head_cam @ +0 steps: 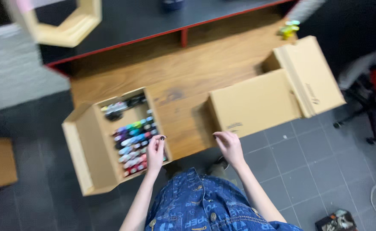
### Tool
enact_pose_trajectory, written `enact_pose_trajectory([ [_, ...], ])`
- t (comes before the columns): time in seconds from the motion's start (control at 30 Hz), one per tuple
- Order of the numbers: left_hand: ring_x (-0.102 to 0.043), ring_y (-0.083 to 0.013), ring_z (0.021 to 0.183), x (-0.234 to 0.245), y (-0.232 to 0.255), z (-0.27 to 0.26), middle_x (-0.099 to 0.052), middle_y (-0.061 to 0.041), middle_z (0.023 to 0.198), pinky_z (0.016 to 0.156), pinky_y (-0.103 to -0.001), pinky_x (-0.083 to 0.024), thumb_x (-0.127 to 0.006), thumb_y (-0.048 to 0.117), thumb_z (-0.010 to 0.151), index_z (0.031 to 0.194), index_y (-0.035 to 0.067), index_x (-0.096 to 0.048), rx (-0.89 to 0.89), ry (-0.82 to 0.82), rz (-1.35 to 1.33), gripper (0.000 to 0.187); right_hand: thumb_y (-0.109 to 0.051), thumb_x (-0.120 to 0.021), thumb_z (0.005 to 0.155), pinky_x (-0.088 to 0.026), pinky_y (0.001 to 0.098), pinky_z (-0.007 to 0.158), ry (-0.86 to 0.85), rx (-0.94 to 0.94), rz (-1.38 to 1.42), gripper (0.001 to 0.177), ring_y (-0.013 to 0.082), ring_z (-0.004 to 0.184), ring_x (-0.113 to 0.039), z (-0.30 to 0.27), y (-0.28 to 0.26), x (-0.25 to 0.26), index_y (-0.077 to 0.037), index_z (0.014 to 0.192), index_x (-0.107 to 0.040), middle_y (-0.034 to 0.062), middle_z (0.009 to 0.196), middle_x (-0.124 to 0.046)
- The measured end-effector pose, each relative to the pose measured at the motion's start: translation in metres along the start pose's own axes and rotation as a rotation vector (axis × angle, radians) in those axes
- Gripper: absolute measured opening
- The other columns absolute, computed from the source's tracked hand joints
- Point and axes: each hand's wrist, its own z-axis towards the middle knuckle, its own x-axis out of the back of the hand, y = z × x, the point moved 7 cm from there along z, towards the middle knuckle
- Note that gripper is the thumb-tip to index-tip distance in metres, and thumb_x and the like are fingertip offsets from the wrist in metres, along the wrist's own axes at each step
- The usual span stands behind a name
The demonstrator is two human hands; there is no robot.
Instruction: The person picks up several small bottles of ink one by one from a table and places them into a cardboard box, then closes the box and moves it to a chair along with other boxes.
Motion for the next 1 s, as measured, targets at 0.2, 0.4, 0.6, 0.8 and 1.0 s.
enact_pose_trajectory([
  [0.2, -0.055, -0.0115, 0.063, -0.168, 0.033, 0.003, -0.056, -0.001, 0.064, 0.068, -0.029, -0.048, -0.06, 0.021, 0.104, 0.107, 0.011, -0.07, -0.045, -0.093, -0.034, 0.014, -0.007, -0.072, 0.089, -0.053, 0.0378, 0.089, 0.112, -0.046, 0.096, 0.021, 0.023, 0.086, -0.074, -0.026, 0.076, 0.121, -0.022, 0.102, -0.078, -0.0005, 0.088, -0.076],
  [0.4, -0.056, -0.01, 0.062, -0.327, 0.081, -0.018, -0.059, 0.0, 0.067, 0.067, -0.028, -0.049, -0.061, 0.018, 0.103, 0.106, 0.01, -0.071, -0.058, -0.154, -0.092, 0.013, -0.006, -0.072, 0.089, -0.053, 0.0404, 0.089, 0.16, -0.047, 0.167, 0.021, 0.0251, 0.086, -0.074, -0.021, 0.159, 0.229, -0.02, 0.103, -0.079, 0.0022, 0.089, -0.077],
  [0.6, -0.059, -0.0109, 0.062, -0.418, 0.099, -0.011, -0.06, -0.002, 0.066, 0.067, -0.027, -0.049, -0.063, 0.019, 0.102, 0.108, 0.01, -0.072, -0.055, -0.201, -0.081, 0.014, -0.003, -0.073, 0.089, -0.056, 0.0397, 0.084, 0.206, -0.009, 0.183, 0.021, 0.0263, 0.083, -0.073, 0.031, 0.219, 0.315, -0.016, 0.105, -0.079, 0.0074, 0.089, -0.076],
  [0.8, -0.06, -0.0103, 0.063, -0.477, 0.106, 0.018, -0.061, -0.001, 0.066, 0.067, -0.027, -0.049, -0.063, 0.02, 0.102, 0.107, 0.011, -0.072, -0.057, -0.189, -0.073, 0.014, -0.003, -0.072, 0.091, -0.056, 0.0393, 0.085, 0.177, 0.012, 0.169, 0.02, 0.0282, 0.087, -0.072, 0.114, 0.272, 0.349, -0.014, 0.107, -0.078, 0.0092, 0.09, -0.074],
  [1.0, -0.063, -0.0169, 0.067, -0.523, 0.133, 0.054, -0.063, -0.003, 0.069, 0.07, -0.032, -0.052, -0.062, 0.021, 0.1, 0.11, 0.017, -0.073, -0.077, -0.179, 0.082, 0.015, -0.011, -0.069, 0.095, -0.056, 0.0402, 0.088, 0.04, 0.047, 0.084, 0.019, 0.0317, 0.094, -0.072, 0.22, 0.314, 0.37, -0.009, 0.114, -0.073, 0.0141, 0.096, -0.074],
])
